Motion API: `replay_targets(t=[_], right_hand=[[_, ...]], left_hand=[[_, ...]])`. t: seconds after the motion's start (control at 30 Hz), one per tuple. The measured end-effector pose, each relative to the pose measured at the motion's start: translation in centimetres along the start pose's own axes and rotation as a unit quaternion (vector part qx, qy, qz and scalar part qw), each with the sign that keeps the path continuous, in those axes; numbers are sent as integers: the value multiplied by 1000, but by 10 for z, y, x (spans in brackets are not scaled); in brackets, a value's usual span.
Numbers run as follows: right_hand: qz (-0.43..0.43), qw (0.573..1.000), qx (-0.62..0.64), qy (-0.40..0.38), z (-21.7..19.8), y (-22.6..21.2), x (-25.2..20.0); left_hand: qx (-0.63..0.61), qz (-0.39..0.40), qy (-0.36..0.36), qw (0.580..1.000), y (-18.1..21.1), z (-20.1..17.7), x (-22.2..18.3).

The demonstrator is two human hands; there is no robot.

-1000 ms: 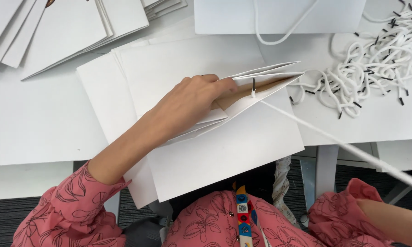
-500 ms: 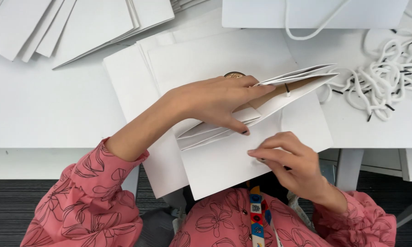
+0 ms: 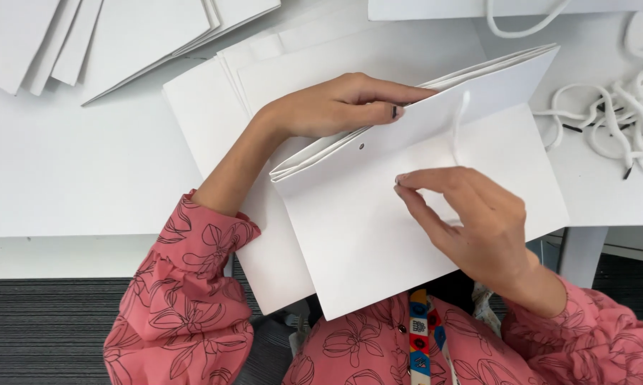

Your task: Manually attaching white cord handles to paper shopping bags by threading them through pre-punched holes.

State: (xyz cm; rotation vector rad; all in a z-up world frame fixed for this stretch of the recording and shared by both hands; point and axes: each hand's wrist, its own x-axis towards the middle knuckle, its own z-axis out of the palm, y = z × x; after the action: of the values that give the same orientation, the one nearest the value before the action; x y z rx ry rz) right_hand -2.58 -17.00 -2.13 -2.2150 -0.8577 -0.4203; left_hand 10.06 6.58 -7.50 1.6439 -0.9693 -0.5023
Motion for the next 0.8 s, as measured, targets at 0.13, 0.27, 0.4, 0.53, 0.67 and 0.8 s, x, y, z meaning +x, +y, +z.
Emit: replay_targets(t=[0.13, 0.27, 0.4, 0.53, 0.67, 0.8], right_hand=[[-27, 998, -52, -34, 6, 3, 22], [-42, 997, -52, -27, 15, 5, 21], [-56, 998, -41, -6, 21, 8, 15], [-64, 998, -29, -9, 23, 9, 18], [-44, 999, 14, -14, 24, 13, 16], [-39, 998, 33, -20, 25, 15, 14]], left_hand=[[-25, 16, -8, 1000, 6, 0, 0], [2, -10, -22, 1000, 14, 2, 1], [26, 12, -23, 999, 7, 2, -2], [46, 88, -40, 994, 9, -6, -10], [-14, 21, -85, 996, 14, -9, -11], [-24, 35, -99, 994, 7, -12, -14]])
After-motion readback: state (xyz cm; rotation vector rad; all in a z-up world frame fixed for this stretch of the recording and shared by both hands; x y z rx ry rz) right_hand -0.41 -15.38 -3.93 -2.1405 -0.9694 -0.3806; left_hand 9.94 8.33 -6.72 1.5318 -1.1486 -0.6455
